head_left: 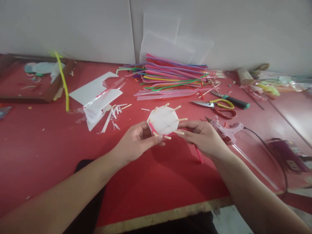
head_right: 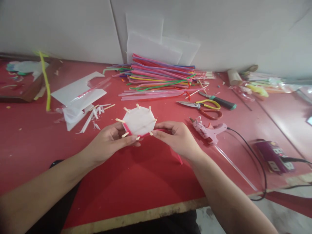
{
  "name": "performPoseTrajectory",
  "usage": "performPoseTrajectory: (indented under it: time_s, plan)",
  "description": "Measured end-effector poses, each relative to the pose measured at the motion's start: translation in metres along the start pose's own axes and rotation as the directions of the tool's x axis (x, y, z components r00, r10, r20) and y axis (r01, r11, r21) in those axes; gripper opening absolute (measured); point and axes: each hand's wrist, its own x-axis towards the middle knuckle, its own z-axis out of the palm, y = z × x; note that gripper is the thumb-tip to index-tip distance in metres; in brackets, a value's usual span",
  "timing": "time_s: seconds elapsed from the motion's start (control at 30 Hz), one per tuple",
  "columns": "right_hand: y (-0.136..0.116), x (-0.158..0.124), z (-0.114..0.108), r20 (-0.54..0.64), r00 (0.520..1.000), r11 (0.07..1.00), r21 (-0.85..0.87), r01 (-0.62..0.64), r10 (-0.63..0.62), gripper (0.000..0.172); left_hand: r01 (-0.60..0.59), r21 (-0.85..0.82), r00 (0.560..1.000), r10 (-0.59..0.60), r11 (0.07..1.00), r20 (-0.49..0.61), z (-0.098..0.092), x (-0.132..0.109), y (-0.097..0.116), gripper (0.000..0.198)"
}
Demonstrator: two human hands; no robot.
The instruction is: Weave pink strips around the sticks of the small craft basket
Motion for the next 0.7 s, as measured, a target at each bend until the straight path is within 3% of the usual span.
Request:
performPoseTrajectory:
  time_s: [0.13, 0.33, 0.47, 0.57, 0.7]
  plan:
    - [-0.001, 0.001, -0.003, 0.117, 0.978, 0.961, 0.198, -0.193, 0.173, 0.02, 0.068, -0.063, 0.996, -0.064, 0.996, 0.066, -0.003, -0.001, 0.001, 0.019]
    - [-0.005, 0.001, 0.003, 0.196, 0.953, 0.877, 0.382, -0.289, 0.229, 0.025, 0.155, -0.119, 0.976, -0.134, 0.981, 0.169, -0.007, -0.001, 0.0, 0.021]
    - [-0.002, 0.002, 0.009, 0.118, 0.974, 0.871, 0.435, -0.226, 0.194, 0.028, 0.08, -0.187, 0.994, -0.064, 0.979, 0.092, 0.0, 0.0, -0.004, 0.029]
    - [0.0, 0.0, 0.019, 0.053, 0.979, 0.853, 0.484, -0.197, 0.195, 0.029, -0.018, -0.14, 0.999, 0.022, 0.99, 0.031, 0.007, -0.001, -0.006, 0.036]
    - [-0.001, -0.004, 0.038, -0.025, 0.979, 0.829, 0.538, -0.156, 0.201, 0.03, -0.037, -0.122, 0.997, 0.029, 0.992, -0.072, 0.012, -0.005, -0.007, 0.021]
